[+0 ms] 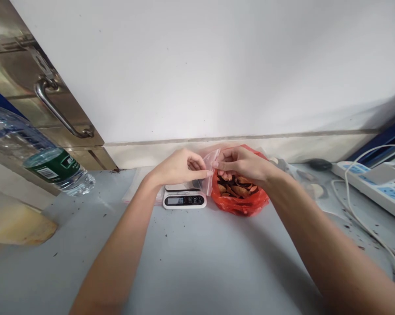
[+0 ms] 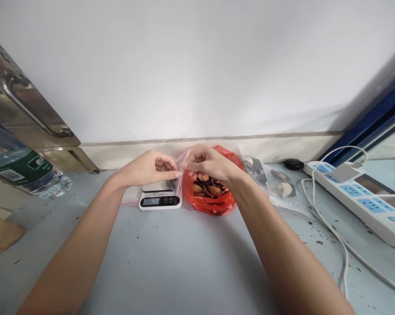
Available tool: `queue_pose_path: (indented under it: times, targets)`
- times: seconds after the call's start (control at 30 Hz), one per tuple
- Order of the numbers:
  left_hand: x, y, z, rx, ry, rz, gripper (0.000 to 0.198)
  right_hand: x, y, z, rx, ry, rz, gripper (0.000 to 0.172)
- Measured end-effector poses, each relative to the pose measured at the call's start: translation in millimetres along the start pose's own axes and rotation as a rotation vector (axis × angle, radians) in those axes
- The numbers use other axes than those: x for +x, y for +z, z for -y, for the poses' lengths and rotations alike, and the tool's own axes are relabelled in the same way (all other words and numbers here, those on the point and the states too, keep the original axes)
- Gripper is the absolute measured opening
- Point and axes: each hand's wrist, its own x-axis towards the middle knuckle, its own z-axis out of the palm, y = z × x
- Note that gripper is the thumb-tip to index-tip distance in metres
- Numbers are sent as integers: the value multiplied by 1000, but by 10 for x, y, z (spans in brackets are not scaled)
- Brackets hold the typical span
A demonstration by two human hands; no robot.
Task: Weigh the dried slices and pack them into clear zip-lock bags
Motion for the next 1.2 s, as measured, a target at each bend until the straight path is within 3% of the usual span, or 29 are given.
queue_pose_path:
  times: [0.3,0.57,0.8,1.03,1.2]
  targets:
    - [28,32,107,-88,20,20,16,35,86,-72,217,65,66,30]
    - [36,62,116,-143,-23,43,14,13,79,-39,156,128,-72,17]
    - [3,108,59,-105,-81,-95,15,3,135,-32,16,-12,-126,22]
    - [-27,100,-6,-66,-138,-108,18,-9,202,31,-77,-57,-122,19]
    - [-39,-6,9,14,-192,-305,16,-45,173,58,-387,-34,-262,17]
